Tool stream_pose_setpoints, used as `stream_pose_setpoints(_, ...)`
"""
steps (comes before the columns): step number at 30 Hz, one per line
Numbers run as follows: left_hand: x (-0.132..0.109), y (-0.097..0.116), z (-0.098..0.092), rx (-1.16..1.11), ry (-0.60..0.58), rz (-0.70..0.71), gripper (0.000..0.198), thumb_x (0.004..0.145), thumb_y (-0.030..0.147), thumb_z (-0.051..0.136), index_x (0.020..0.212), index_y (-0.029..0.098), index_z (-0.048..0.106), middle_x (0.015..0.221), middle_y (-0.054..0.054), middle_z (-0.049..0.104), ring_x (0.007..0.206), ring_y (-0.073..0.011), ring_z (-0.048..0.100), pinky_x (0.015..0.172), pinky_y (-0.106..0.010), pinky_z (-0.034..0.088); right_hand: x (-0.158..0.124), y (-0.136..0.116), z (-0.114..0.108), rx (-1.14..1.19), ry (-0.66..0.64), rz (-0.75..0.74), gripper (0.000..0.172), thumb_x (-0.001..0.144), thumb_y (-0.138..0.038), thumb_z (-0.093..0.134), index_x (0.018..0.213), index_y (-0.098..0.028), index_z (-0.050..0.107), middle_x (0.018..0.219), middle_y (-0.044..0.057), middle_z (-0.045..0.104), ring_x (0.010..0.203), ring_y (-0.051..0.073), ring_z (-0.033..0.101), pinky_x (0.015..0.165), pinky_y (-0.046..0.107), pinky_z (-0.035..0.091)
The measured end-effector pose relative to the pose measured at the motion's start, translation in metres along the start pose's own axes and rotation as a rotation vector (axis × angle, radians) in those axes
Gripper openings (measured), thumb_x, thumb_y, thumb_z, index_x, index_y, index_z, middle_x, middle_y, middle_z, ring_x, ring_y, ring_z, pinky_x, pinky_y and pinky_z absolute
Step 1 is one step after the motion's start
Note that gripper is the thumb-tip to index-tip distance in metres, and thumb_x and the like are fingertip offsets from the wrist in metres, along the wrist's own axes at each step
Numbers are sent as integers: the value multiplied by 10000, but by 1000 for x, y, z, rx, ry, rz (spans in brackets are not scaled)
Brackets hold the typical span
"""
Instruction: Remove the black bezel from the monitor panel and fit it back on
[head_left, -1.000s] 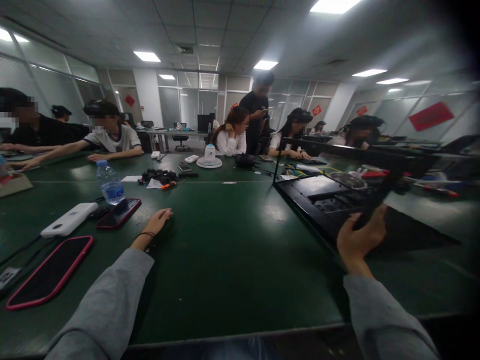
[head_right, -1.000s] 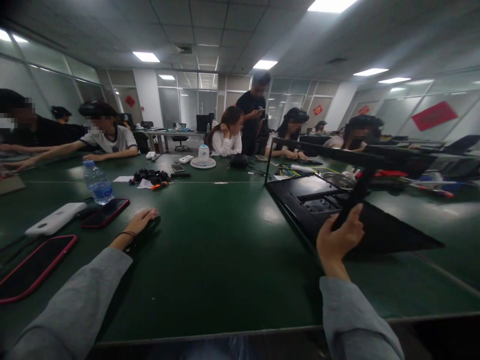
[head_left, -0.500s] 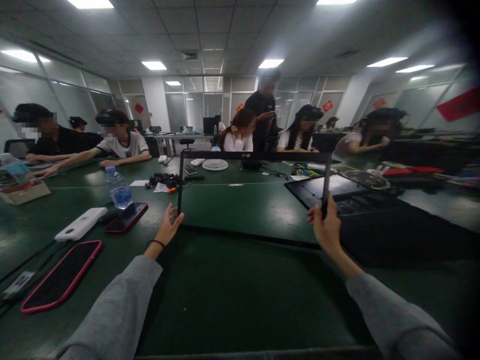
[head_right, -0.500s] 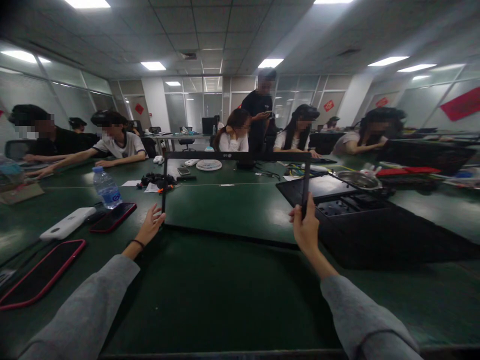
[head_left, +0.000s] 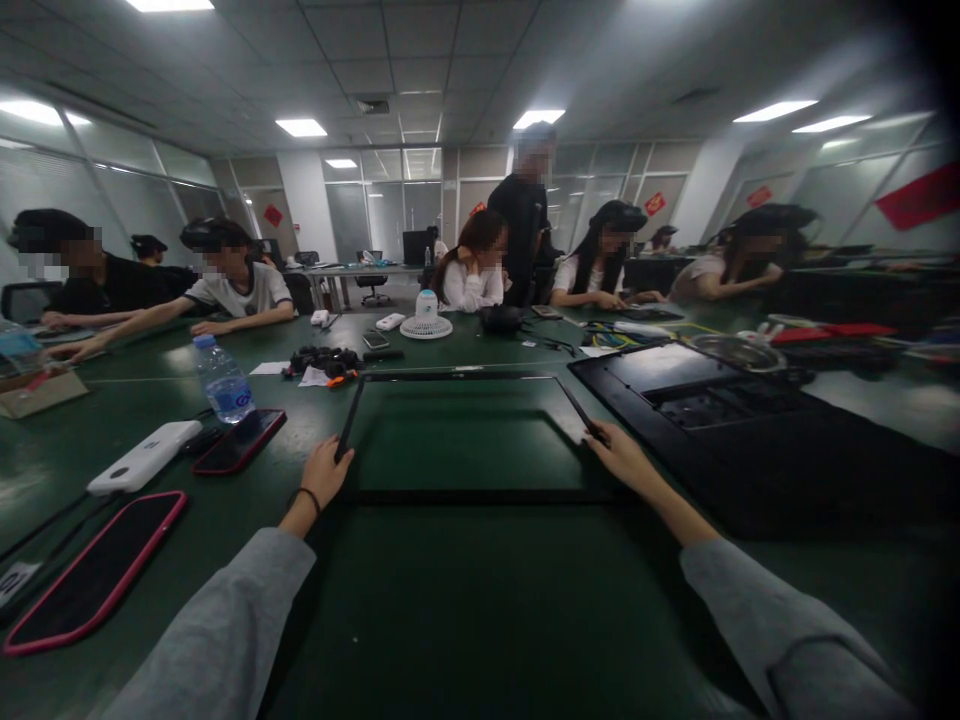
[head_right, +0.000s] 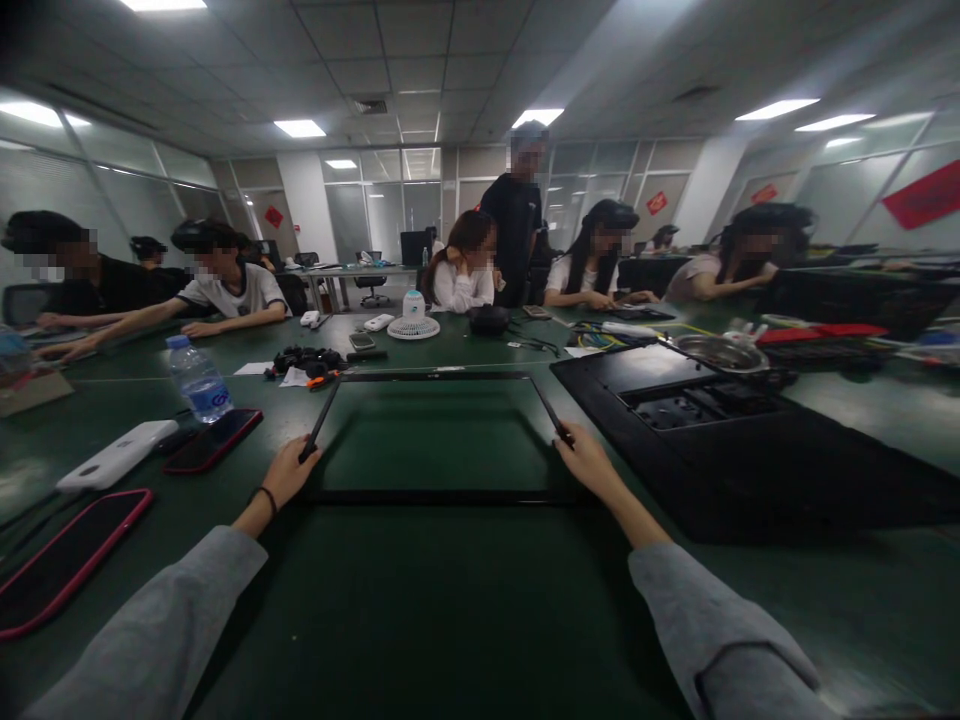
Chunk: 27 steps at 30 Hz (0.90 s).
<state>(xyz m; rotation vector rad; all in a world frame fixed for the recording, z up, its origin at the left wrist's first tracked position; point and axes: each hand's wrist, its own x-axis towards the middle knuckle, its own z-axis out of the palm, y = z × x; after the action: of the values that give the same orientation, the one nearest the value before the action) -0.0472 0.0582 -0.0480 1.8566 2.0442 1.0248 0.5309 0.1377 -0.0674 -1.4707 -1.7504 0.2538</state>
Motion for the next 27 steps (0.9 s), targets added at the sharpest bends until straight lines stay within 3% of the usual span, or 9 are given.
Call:
stream_pose_setpoints(3,-1,1,3,108,3,-2,340,866,376,530,1010,135,722,1326,-198,636,1326,-329,516,1143,-460,354,3,6,4,-186,41,-24,395,797,-326,535,1113,-142,684,1090,171,663,1032,305,617,965,480,478)
stream_pose_setpoints(9,-1,1,7,218,-27,-10,416,884,329,519,1213,128,675,1442,-176,560,1401,-311,446,1157,-442,341,4,10,8,-385,-45,33,416,832,-329,537,1172,-149,697,1195,187,615,1172,347,545,973,506,460)
stream_pose_setpoints(17,-4,4,5,341,-60,-19,429,945,283,471,1298,90,621,1489,-156,519,1402,-261,455,1155,-397,356,-2,-1,5,-417,-56,63,464,841,-373,545,1244,-172,661,1225,174,614,1152,351,553,951,489,471)
stream_pose_setpoints(27,-3,-1,6,327,-53,12,411,941,265,469,1286,100,621,1456,-149,555,1369,-255,495,1143,-395,382,-7,0,-2,-280,-68,-49,527,779,-301,543,1280,-163,626,1220,161,659,1157,330,598,1016,503,459)
